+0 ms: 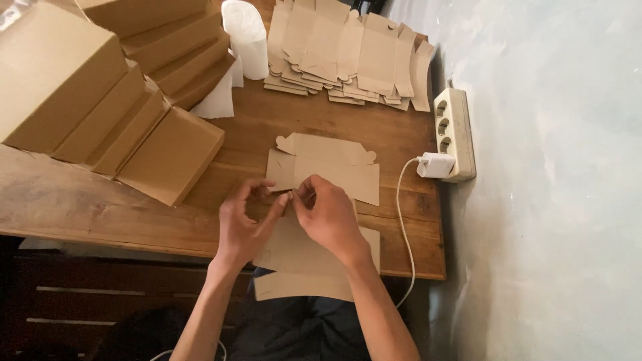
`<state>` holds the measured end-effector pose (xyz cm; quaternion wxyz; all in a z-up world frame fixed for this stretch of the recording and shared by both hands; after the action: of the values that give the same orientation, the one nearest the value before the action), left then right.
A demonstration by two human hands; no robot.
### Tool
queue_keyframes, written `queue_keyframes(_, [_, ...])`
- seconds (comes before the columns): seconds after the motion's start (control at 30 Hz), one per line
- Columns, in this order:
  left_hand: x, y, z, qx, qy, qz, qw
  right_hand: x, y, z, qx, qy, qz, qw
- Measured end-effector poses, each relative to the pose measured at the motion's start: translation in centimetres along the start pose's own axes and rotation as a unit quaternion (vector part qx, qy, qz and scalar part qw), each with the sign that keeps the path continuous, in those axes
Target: Assembling cardboard boxes by folding pre-cut sheets along scored lines.
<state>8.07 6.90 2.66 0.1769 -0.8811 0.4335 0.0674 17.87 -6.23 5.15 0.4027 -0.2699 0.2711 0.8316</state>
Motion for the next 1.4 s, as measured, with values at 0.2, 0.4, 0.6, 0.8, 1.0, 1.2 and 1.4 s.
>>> queue_keyframes(0.2, [-1.9,0.1,1.3,0.004,0.154,-0.039,0.987,-4.8,3.0,4.2,-0.139,-0.212,-0.1,0.962])
queue_keyframes(0.4, [-2.1,0.1,2.1,0.017,0.198,-0.043,0.979,-8.8,5.0,2.5,-0.239,-0.436,-0.128,0.858])
queue_keyframes(0.6, [0.0,0.7,5.6,0.005,0.175,0.034,0.984,-8.5,2.9,-4.5,-0.053,-0.567,-0.146,0.809])
queue_keyframes(0.8, [0.1,0.0,-1.3,-0.025,0.197,0.107,0.974,-5.8,1.4,-13.1,0.075,-0.588,-0.167,0.788])
queue_keyframes(1.0, [0.7,0.4,0.3,-0.052,0.152,0.159,0.974,-6.5,2.2,-12.9,0.057,-0.424,-0.188,0.884])
queue_keyframes(1.2, [0.7,0.0,-2.0,0.007,0.125,0.161,0.979,-6.0,1.9,-14.0,0.003,-0.403,-0.219,0.889])
queue_keyframes(1.4, [1.7,0.3,-4.5,0.074,-0.004,0.15,0.986,-6.1,2.4,-13.4,-0.047,-0.367,-0.222,0.902])
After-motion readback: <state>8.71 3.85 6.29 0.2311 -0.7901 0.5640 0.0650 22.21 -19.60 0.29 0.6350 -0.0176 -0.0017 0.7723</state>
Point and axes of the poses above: each hand's wrist, its own y-axis away from the middle knuckle, its own x-axis out of the palm, z = x × y, the point moved 9 cm from there along -y, towards the middle knuckle, and after that the axes turned 1 degree about x, right-handed, at the moved point
